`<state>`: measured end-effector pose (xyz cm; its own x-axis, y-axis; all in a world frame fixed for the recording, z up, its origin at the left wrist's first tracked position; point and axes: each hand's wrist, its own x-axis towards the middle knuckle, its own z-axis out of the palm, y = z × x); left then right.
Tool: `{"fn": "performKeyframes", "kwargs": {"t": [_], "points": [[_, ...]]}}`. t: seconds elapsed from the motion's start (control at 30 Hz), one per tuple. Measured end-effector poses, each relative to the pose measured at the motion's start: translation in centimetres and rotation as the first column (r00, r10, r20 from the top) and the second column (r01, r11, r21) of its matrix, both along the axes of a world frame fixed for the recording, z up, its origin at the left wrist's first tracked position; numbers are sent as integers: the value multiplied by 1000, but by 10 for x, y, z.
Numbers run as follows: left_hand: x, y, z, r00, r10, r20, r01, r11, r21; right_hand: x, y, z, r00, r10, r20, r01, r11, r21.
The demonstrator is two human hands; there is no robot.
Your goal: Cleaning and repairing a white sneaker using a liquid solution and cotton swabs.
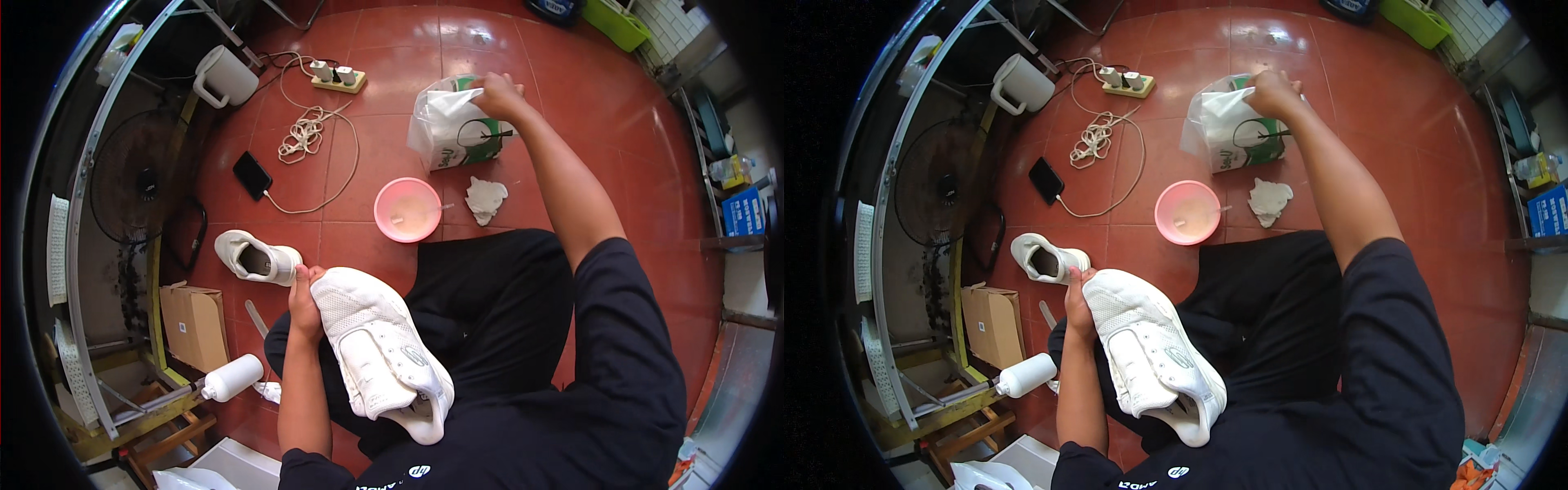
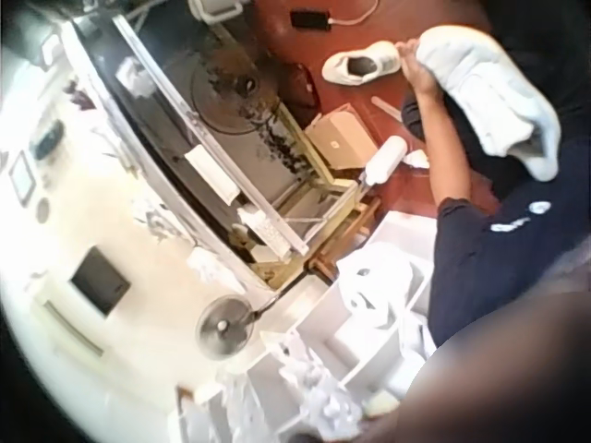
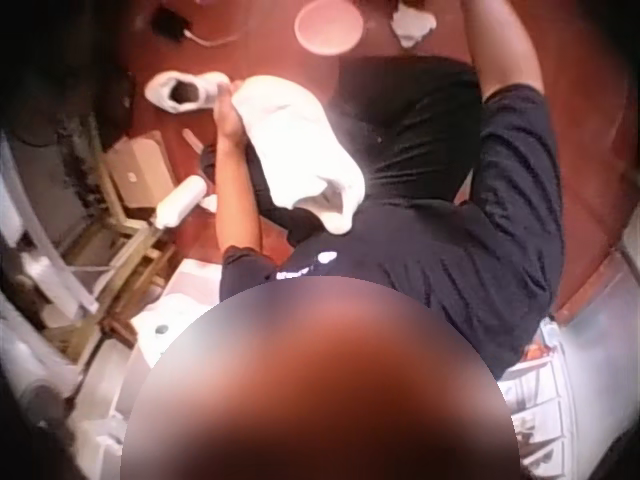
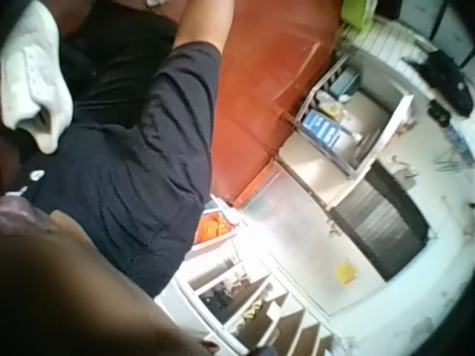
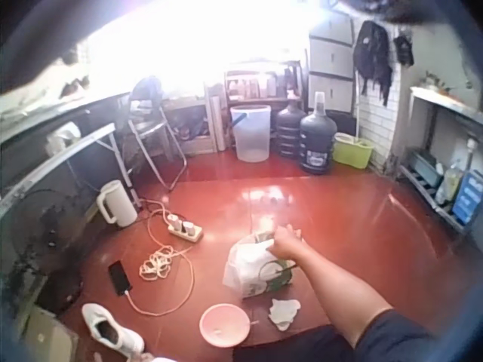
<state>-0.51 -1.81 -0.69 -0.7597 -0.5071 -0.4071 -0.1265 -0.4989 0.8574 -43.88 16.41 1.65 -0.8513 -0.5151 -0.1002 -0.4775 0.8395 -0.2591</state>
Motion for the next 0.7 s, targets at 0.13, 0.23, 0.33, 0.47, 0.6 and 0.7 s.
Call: {"fn": "performKeyframes", "kwargs": {"t": [0.13,0.23,0.33,0.47,0.6,0.7], "points": [[-2,1,3,1000,-17,1,17,1000,-11,-28,23,19,947,166,273,-58,929,-364],[1,-1,4,999,-46,-28,46,999,-3,-13,26,47,938,189,290,-73,927,-368],[2,2,1,999,-40,-31,40,999,1,-20,18,44,976,-21,-215,-115,792,-600],[8,7,7,1000,22,-7,-21,999,45,-28,45,83,949,-24,314,312,206,-927],[6,8,16,999,51,-12,-50,996,73,54,62,106,599,669,439,639,-70,-766],[9,-6,6,993,-54,-106,64,994,89,198,50,70,438,641,630,684,217,-696]]}}
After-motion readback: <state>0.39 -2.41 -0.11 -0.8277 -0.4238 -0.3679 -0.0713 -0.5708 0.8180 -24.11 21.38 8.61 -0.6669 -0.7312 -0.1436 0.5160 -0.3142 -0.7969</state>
